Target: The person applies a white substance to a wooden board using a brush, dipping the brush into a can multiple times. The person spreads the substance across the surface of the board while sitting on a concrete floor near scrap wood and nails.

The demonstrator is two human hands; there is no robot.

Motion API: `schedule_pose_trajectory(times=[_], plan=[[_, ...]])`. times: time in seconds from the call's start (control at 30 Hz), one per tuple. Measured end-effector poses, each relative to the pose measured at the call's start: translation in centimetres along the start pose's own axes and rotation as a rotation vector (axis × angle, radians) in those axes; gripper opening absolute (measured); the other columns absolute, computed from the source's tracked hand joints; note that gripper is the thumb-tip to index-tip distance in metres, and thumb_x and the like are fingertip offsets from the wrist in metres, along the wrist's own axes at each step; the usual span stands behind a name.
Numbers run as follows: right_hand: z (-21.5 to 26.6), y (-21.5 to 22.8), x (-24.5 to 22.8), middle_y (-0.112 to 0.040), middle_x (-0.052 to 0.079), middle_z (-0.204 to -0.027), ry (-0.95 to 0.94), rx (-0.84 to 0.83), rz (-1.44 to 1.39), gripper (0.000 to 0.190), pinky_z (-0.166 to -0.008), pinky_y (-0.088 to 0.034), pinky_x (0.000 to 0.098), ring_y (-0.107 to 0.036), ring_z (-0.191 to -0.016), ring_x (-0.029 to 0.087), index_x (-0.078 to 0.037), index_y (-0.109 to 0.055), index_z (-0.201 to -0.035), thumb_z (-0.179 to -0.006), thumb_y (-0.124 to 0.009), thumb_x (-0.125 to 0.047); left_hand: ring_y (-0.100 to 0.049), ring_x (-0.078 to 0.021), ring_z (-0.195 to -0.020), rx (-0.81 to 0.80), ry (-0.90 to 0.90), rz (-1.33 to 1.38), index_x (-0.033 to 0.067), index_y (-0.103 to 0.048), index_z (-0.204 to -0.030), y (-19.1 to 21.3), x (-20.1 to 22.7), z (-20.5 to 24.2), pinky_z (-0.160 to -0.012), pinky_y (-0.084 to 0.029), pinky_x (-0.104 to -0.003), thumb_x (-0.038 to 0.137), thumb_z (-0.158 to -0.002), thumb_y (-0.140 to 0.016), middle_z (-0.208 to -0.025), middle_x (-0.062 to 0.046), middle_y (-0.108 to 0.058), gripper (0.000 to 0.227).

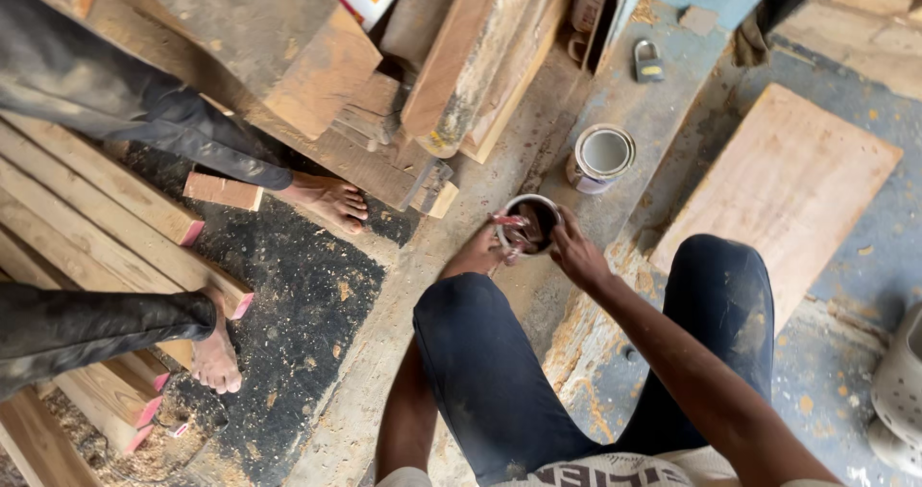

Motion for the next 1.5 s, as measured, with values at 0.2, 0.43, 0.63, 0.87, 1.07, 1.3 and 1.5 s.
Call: schedule_pose_trajectory(times=[0.2, 0.43, 0.63, 0.87, 1.07, 1.3, 1.5], plan=[[2.8, 7.4, -13.2, -0.018, 0.023, -0.159, 0.176, 0.342, 0.204, 0.140, -0.114, -0.025, 0.0674, -0.030, -0.145, 0.052, -0.007, -0.020, -0.152, -0.045, -0.096, -0.055, -0.020, -0.0385, -0.157, 0.107, -0.526, -0.368, 0.0141, -0.029, -0.161, -1.5, -6.6, -4.4, -0.125, -0.026, -0.044, -0.007, -0.083, -0.072, -0.169, -0.021, -0.017, 0.092], [-1.7, 8.1, -14.6, -0.073, 0.016, -0.117, 0.042, -0.103, 0.193, 0.071, -0.091, -0.059, 0.0491, -0.073, -0.106, 0.035, -0.023, -0.042, -0.146, -0.086, -0.074, -0.041, -0.019, -0.0345, -0.161, 0.205, -0.570, -0.207, 0.0102, -0.012, -0.163, -0.9, -7.8, -4.2, -0.129, -0.019, -0.039, -0.006, -0.086, -0.065, -0.169, -0.020, -0.022, 0.095], [-3.4, 8.1, -13.0, -0.074, 0.016, -0.107, 0.146, 0.042, 0.052, 0.040, -0.082, -0.060, 0.0446, -0.073, -0.096, 0.033, -0.014, -0.062, -0.124, -0.090, -0.075, -0.030, -0.020, -0.0379, -0.156, 0.302, -0.553, -0.472, 0.0075, -0.017, -0.162, -2.0, -5.8, -3.3, -0.125, -0.025, -0.041, -0.005, -0.080, -0.073, -0.168, -0.024, -0.020, 0.100], [2.3, 12.7, -8.0, -0.072, 0.016, -0.110, 0.050, 0.123, -0.785, 0.039, -0.081, -0.064, 0.0421, -0.073, -0.091, 0.027, -0.002, -0.060, -0.127, -0.090, -0.069, -0.004, -0.033, -0.0375, -0.153, 0.443, -0.518, -0.412, 0.0077, -0.021, -0.160, -3.5, -5.2, -3.6, -0.126, -0.031, -0.042, 0.007, -0.074, -0.086, -0.166, -0.021, -0.029, 0.108], [4.0, 13.9, -5.0, -0.067, 0.019, -0.117, -0.136, 0.207, -1.264, 0.035, -0.082, -0.066, 0.0396, -0.073, -0.090, 0.027, 0.001, -0.054, -0.130, -0.099, -0.059, -0.014, -0.031, -0.0378, -0.154, 0.450, -0.637, -0.538, 0.0077, -0.027, -0.158, -4.7, -3.9, -3.6, -0.126, -0.030, -0.046, 0.015, -0.076, -0.090, -0.165, -0.021, -0.032, 0.104], [6.7, 15.8, -5.6, -0.071, 0.018, -0.113, -0.082, 0.280, -1.042, 0.029, -0.080, -0.069, 0.0362, -0.076, -0.094, 0.024, 0.001, -0.061, -0.123, -0.102, -0.056, -0.019, -0.031, -0.0398, -0.153, 0.497, -0.745, -0.638, 0.0062, -0.028, -0.155, -6.9, -3.2, -5.5, -0.125, -0.029, -0.051, 0.028, -0.076, -0.090, -0.161, -0.021, -0.034, 0.103], [10.7, 14.3, -11.0, -0.069, 0.011, -0.110, 0.278, 0.364, -0.227, 0.028, -0.083, -0.063, 0.0376, -0.073, -0.096, 0.027, -0.009, -0.072, -0.115, -0.086, -0.073, -0.009, -0.032, -0.0409, -0.151, 0.497, -0.892, -0.701, 0.0044, -0.028, -0.155, -8.6, -3.3, -6.6, -0.125, -0.027, -0.053, 0.039, -0.077, -0.088, -0.159, -0.022, -0.036, 0.104]])
Point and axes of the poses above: each hand's wrist, its own z-axis away from the middle knuckle, its own y-axis out of the back of the hand, x = y × z, the point moved 4 cm from there along -z, towards the middle knuckle
